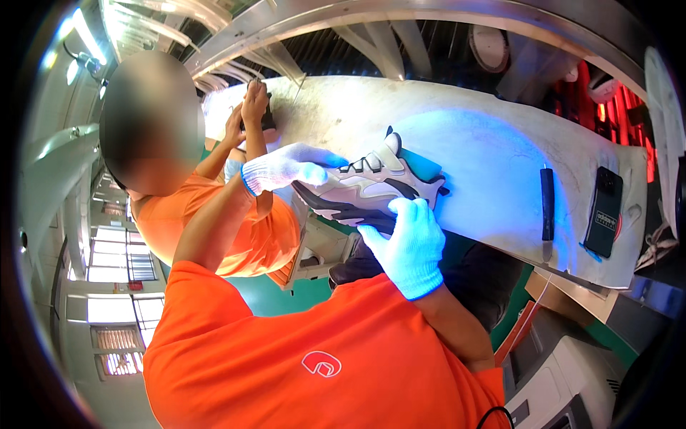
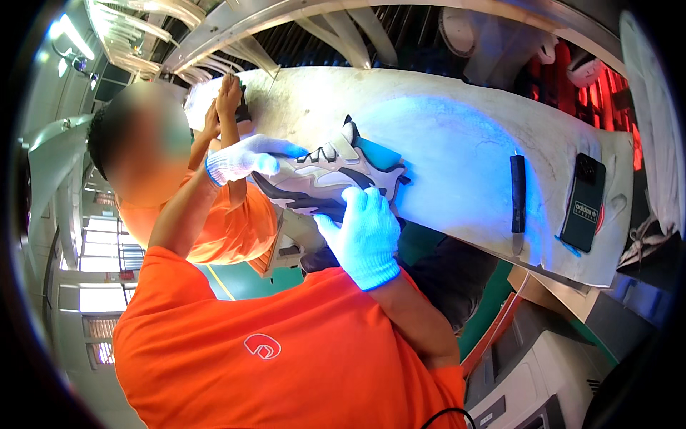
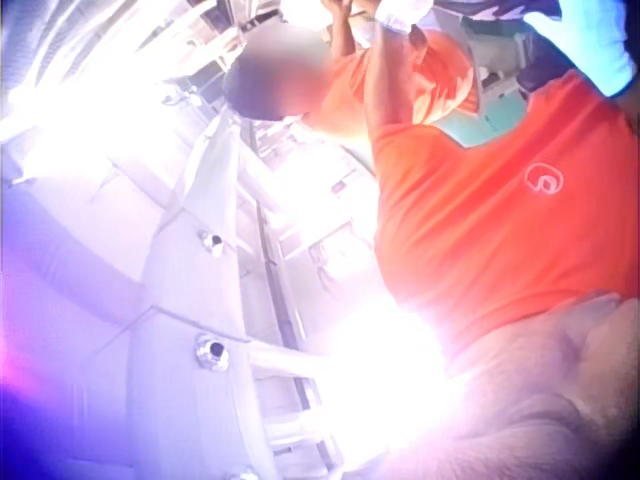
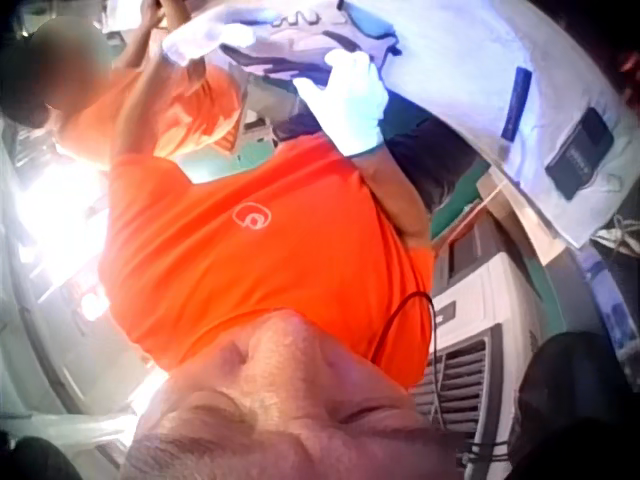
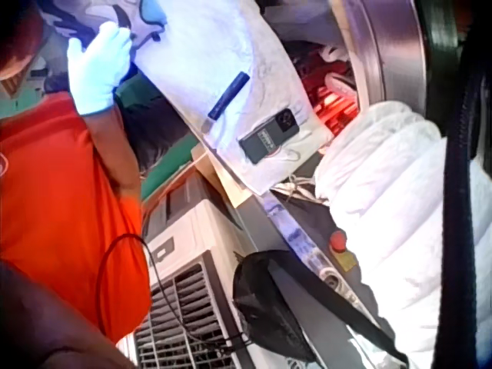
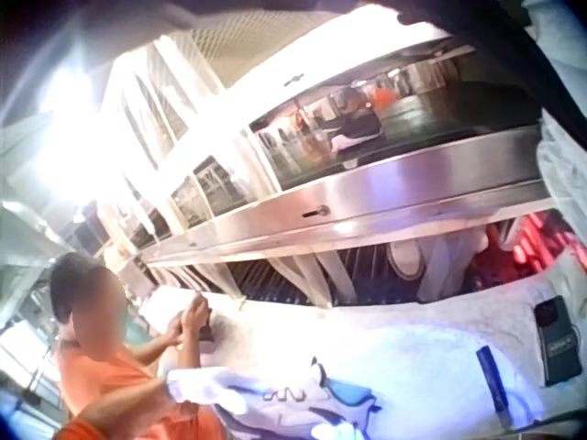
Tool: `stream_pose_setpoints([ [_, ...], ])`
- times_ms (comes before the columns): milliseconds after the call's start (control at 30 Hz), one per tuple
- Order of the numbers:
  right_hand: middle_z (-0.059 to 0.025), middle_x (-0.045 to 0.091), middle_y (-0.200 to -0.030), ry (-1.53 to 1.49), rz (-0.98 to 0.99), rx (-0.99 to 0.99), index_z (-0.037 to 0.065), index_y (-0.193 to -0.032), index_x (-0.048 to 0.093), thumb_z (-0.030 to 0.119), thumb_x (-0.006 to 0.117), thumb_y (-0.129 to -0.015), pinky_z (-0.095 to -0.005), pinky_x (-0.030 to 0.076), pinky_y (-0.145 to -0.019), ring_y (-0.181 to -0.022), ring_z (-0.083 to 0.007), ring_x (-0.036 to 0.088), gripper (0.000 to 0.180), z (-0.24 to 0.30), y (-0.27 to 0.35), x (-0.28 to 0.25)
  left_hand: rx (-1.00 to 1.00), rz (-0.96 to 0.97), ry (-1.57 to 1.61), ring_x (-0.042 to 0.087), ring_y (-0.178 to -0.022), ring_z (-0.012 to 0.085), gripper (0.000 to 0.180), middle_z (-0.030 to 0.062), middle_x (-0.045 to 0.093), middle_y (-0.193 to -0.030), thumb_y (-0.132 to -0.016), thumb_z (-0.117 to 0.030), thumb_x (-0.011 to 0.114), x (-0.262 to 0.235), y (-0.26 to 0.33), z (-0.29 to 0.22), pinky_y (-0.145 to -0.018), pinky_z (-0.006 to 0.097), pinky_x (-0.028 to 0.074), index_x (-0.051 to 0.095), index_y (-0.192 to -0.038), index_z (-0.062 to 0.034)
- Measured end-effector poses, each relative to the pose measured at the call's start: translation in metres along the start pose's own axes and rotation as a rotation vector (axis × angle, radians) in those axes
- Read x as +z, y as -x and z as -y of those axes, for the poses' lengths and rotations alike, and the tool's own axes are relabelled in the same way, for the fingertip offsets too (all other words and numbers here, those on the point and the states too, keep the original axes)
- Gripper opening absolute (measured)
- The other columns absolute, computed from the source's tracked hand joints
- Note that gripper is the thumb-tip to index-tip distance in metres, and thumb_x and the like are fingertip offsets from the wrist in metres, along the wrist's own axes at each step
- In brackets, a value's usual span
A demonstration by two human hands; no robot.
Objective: The person cleans a white and black sneaker using a small brush and a cloth. They scrub the sole and upper parts of the shoe, wipe it down, and inspect the surface repeatedly. The task involves handling the shoe with gloved hands and using tools to remove dirt.
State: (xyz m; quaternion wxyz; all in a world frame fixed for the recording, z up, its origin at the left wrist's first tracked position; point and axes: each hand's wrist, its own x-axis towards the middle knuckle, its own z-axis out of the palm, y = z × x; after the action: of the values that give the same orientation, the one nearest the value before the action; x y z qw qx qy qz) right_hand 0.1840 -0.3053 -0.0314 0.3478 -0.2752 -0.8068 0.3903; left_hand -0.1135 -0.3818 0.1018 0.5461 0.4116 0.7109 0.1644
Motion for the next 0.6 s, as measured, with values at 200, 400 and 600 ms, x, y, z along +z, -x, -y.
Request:
stream_pose_setpoints([
  [200,-0.0115,0.061,-0.101,0.149,0.038,-0.094,0.013,-0.121,0.060,0.034,0.104,-0.070,-0.0467,0.055,-0.069,-0.089,-0.0349,0.068,0.071,0.006,0.008,0.007,-0.016,0.110,-0.190,0.069,-0.135,0.0311,0.110,0.0188,0.071,-0.151,-0.084,-0.055,0.096,0.010,-0.003,0.005,-0.115,0.039,0.053,0.050,-0.169,-0.0028],
  [400,-0.0102,0.059,-0.098,0.230,0.001,-0.134,0.014,-0.124,0.059,0.036,0.104,-0.068,-0.0469,0.055,-0.069,-0.086,-0.0351,0.067,0.076,0.007,0.008,0.016,-0.061,0.163,-0.477,0.070,-0.137,0.0389,0.125,0.0224,0.069,-0.154,-0.079,-0.058,0.097,0.019,-0.013,-0.014,-0.117,0.044,0.053,0.036,-0.176,-0.0095],
  [600,-0.0107,0.063,-0.100,0.211,0.013,-0.080,0.013,-0.123,0.061,0.035,0.104,-0.068,-0.0462,0.057,-0.072,-0.089,-0.0353,0.068,0.073,0.009,0.008,0.013,-0.045,0.136,-0.663,0.071,-0.132,0.0442,0.139,0.0254,0.071,-0.148,-0.068,-0.053,0.102,0.024,-0.013,-0.019,-0.110,0.047,0.057,0.029,-0.178,-0.0097],
])
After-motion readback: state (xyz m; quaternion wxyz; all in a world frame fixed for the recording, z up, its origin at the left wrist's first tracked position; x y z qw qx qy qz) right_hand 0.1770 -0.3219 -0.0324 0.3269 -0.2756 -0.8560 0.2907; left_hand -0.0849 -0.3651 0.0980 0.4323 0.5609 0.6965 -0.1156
